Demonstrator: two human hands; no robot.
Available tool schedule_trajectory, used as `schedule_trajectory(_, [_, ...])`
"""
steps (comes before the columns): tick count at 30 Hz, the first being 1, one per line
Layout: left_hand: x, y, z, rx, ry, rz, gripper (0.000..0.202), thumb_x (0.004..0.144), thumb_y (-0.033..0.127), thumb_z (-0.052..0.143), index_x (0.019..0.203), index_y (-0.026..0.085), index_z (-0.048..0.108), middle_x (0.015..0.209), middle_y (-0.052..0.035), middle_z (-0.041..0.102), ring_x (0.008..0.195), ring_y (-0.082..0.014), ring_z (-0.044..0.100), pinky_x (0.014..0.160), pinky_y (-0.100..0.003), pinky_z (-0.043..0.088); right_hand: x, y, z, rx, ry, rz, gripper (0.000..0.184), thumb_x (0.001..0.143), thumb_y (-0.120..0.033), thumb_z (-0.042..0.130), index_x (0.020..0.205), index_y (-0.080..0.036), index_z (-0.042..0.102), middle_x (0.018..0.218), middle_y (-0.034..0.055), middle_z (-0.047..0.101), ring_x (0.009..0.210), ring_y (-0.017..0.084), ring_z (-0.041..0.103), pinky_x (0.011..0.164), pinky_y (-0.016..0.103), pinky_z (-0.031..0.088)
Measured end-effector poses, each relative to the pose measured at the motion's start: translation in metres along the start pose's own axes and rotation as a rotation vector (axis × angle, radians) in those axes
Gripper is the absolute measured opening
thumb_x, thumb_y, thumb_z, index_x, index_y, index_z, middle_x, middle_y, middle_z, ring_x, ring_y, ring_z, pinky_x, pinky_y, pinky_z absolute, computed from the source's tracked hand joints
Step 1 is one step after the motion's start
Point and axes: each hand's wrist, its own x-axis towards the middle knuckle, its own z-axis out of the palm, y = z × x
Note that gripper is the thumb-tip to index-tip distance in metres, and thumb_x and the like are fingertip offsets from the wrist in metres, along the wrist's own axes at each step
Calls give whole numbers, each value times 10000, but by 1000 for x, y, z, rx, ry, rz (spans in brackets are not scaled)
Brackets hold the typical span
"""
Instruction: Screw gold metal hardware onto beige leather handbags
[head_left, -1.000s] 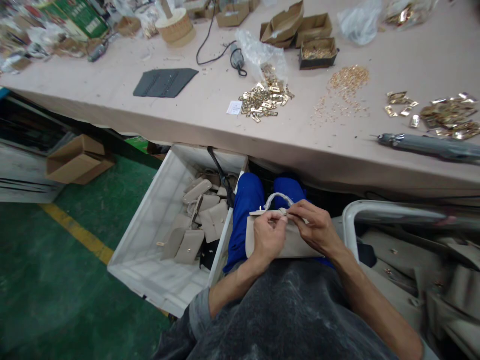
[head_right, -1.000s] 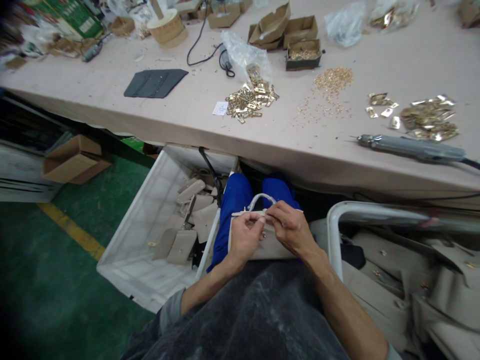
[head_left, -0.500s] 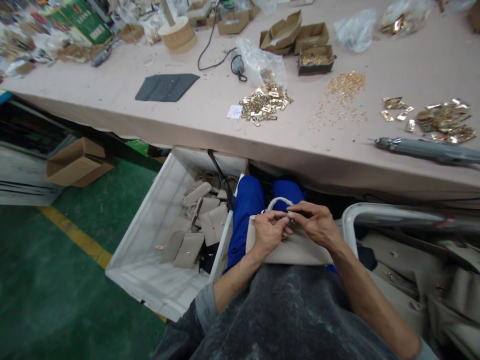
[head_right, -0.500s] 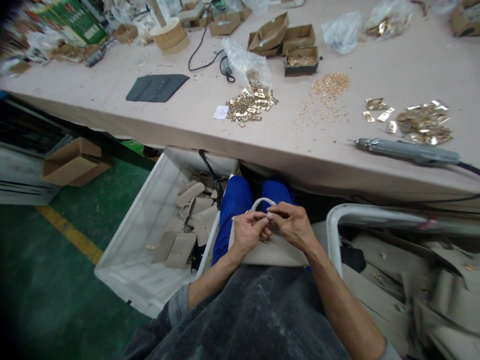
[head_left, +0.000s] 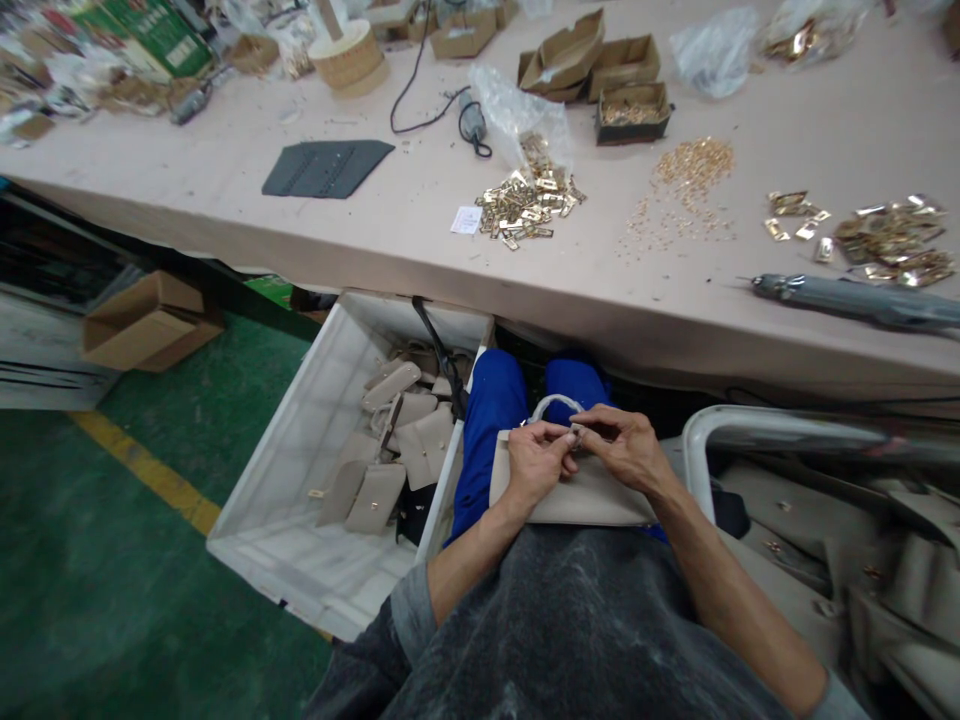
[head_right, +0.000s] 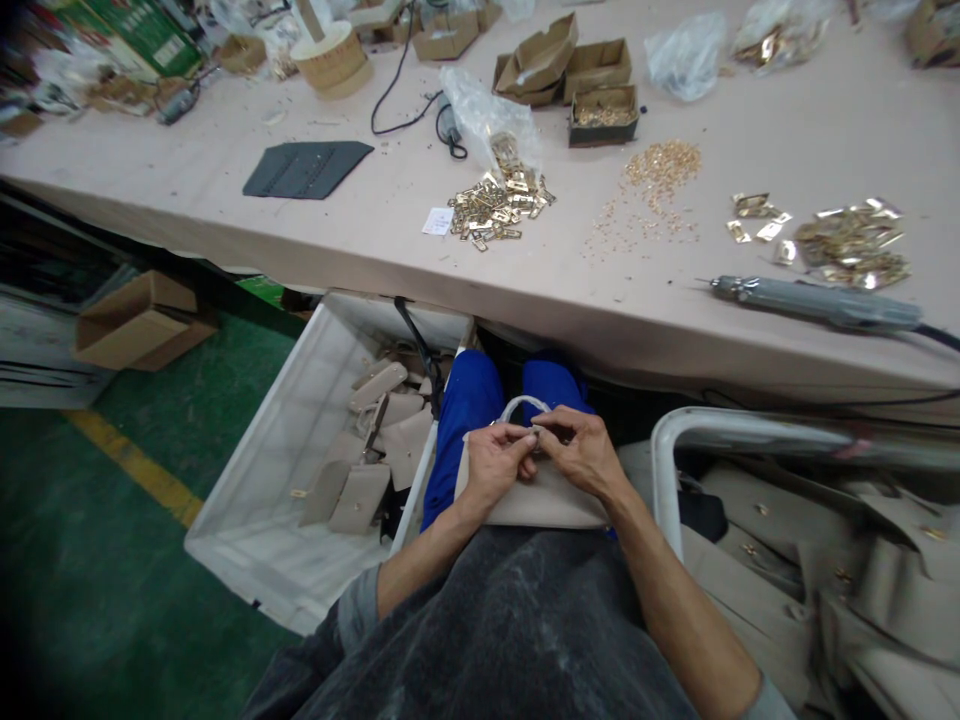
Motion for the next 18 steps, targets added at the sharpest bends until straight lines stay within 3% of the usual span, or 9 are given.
schedule_trajectory(6, [4,-2,-2,15,22,-5,337,791,433,825,845,115,730,464,-4,643,330,-132,557,353,-206,448,7,-1,12,5,110,121,281,845,-447,735,857,-174,799,729,42,704,647,182,611,587,285,443])
schedule_trajectory(9, [4,1,-1,21,20,-1,332,786,431,833,814,118,724,461,-3,639,334,-128,554,358,-206,449,9,-4,13,35,90,205,417,831,-580,762,828,-164,797,635,32,668,577,170,581,545,279,427])
schedule_trajectory(11, [4,1,-1,27,33,-7,345,789,444,835,824,119,722,463,-2,639,337,-130,557,359,-208,454,8,-4,13,36,69,189,443,839,-609,754,864,-169,799,669,36,684,600,173,594,563,281,443])
schedule_trajectory(18, [6,-6,-2,19,33,-2,371,801,469,826,850,117,724,473,-9,647,335,-134,559,354,-215,464,2,6,12,110,49,114,315,857,-492,763,943,-190,789,819,49,736,724,208,672,658,304,526])
